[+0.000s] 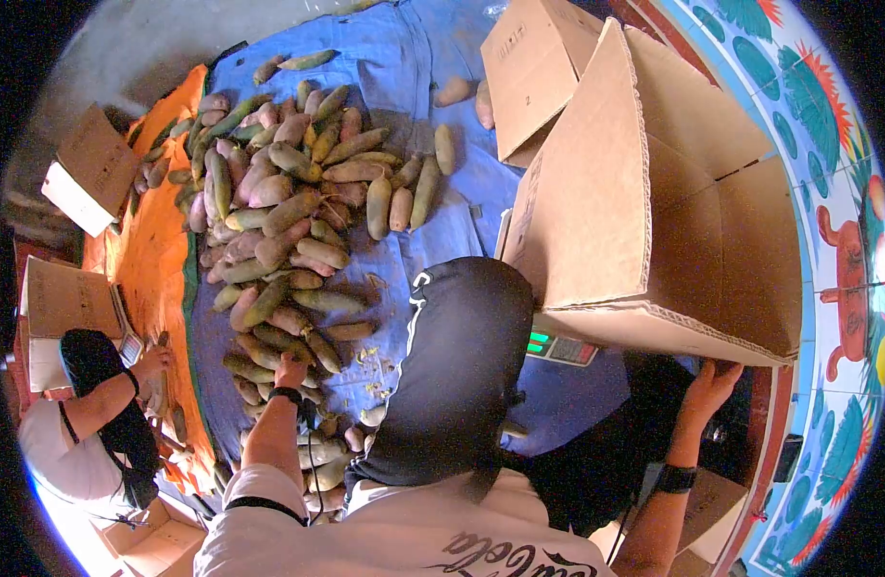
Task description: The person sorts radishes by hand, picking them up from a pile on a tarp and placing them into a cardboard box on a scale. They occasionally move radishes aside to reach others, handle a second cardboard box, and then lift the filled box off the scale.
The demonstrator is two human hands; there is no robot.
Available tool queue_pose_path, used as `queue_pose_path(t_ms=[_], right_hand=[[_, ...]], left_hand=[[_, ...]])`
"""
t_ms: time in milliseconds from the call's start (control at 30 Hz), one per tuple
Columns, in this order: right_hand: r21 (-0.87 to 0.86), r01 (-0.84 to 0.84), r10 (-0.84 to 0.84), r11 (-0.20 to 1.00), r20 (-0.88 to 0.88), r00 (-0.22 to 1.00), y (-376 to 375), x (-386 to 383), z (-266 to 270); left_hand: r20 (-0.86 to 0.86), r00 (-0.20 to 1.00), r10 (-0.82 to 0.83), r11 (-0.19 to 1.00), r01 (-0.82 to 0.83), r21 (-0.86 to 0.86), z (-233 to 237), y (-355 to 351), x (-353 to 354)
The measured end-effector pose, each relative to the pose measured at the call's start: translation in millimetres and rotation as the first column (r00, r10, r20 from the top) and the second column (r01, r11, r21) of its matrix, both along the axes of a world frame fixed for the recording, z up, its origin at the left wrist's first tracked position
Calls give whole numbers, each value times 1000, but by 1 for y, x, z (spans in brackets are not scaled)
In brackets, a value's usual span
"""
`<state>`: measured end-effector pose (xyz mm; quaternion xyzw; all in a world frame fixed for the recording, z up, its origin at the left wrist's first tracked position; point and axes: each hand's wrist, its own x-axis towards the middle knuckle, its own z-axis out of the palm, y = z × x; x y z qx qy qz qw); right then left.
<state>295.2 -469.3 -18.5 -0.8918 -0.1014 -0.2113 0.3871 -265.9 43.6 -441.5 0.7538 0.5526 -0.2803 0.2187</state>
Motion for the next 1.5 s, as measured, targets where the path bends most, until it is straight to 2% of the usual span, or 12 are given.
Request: queue_pose_path(t_ms=[167, 467, 533, 600, 667, 733, 800, 867, 1033, 1267, 1400, 1500], right_hand=[[-34, 0, 1, 999, 15, 1000, -10, 5, -9], [124, -24, 28, 992, -26, 999, 16, -7, 1], [163, -37, 41, 986, -20, 999, 22, -10, 1], [208, -36, 43, 977, -32, 999, 29, -13, 6], [239, -37, 51, 970, -51, 997, 31, -13, 6], [270, -36, 57, 962, -69, 996, 29, -11, 3], [190, -36, 39, 981, -13, 999, 27, -8, -2], [216, -35, 43, 976, -31, 999, 29, -10, 1], [246, -18, 40, 969, -85, 996, 41, -19, 13], [291, -69, 87, 954, -49, 995, 42, -23, 18], [305, -85, 109, 948, -62, 992, 43, -25, 20], [260, -96, 100, 961, -1, 995, 38, -23, 15]], left_hand=[[26, 958, 287, 956, -288, 51, 179, -52, 89], [376, 893, 248, 969, -236, -77, 153, -75, 82], [316, 863, 394, 917, -390, -78, 159, -76, 98], [447, 707, 548, 834, -502, -228, 181, -78, 113], [567, 693, 446, 882, -447, -148, 230, -83, 141], [594, 481, 644, 758, -508, -410, 241, -78, 155], [740, 366, 564, 807, -431, -402, 250, -76, 169], [911, 383, 153, 967, -250, -57, 289, -74, 196], [994, 98, -55, 984, -161, 71, 434, -105, 262], [835, -200, -512, 858, -92, 505, 533, -144, 316], [845, -221, -486, 867, -5, 498, 554, -166, 346], [662, -285, -693, 696, -26, 718, 566, -179, 372]])
